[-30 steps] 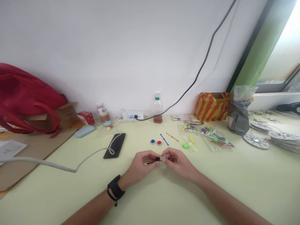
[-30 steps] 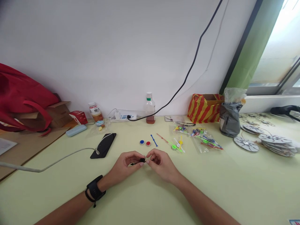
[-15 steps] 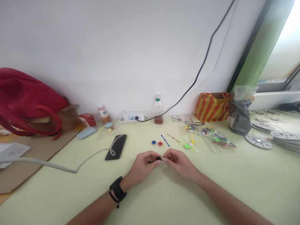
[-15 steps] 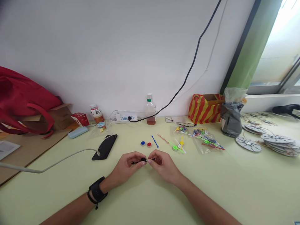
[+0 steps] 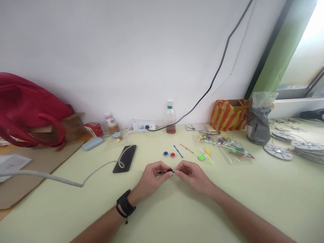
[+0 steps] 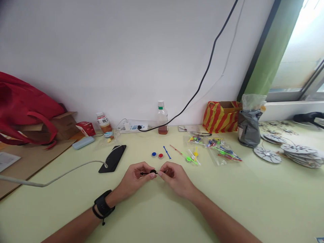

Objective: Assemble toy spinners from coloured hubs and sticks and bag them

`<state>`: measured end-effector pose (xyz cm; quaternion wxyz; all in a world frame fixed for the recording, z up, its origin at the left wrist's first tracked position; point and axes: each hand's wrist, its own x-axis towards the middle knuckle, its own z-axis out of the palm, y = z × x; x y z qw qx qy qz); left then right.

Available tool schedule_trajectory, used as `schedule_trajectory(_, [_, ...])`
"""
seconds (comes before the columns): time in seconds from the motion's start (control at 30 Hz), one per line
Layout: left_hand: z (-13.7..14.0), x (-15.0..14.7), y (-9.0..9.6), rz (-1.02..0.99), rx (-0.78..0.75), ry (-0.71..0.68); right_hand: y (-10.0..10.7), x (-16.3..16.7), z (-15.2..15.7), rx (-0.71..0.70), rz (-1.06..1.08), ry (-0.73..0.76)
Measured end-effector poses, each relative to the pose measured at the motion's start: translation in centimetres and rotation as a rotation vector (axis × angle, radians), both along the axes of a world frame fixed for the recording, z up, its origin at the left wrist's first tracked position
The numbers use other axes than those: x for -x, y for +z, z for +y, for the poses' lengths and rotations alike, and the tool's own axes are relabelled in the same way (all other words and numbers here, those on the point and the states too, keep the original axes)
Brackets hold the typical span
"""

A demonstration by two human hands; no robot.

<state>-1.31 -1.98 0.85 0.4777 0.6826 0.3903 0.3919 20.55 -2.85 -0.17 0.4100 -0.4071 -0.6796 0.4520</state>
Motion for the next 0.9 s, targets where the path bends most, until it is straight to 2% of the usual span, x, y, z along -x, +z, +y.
schedule_trajectory(0.2, [0.0, 0.2, 0.5, -0.147, 0.122, -0.144, 0.2, -0.2, 0.2, -0.025, 0.028, -0.036])
schedule_trajectory(0.43, [0.6, 0.2, 0.0, -0.128, 0.14, -0.076, 0.5, -0.5, 0.0, -0.158, 0.027, -0.169])
schedule_trajectory(0.57, [0.7, 0.2, -0.1, -0.106, 0.122, -0.046, 1.0, -0.9, -0.3, -0.187, -0.044, -0.158])
schedule_trajectory(0.67, [0.6, 0.2, 0.0, -0.101, 0.105, -0.021, 1.2, -0.9, -0.6, -0.196, -0.019, -0.129])
schedule_trajectory(0.8, [0.5, 0.3, 0.2, -0.115, 0.102, -0.022, 1.2, -0.4, -1.0, -0.132, 0.08, -0.138])
schedule_trajectory(0.9, [0.5, 0.3, 0.1, -0.117, 0.103, -0.018, 1.3, -0.3, -0.9, 0.028, 0.096, 0.006])
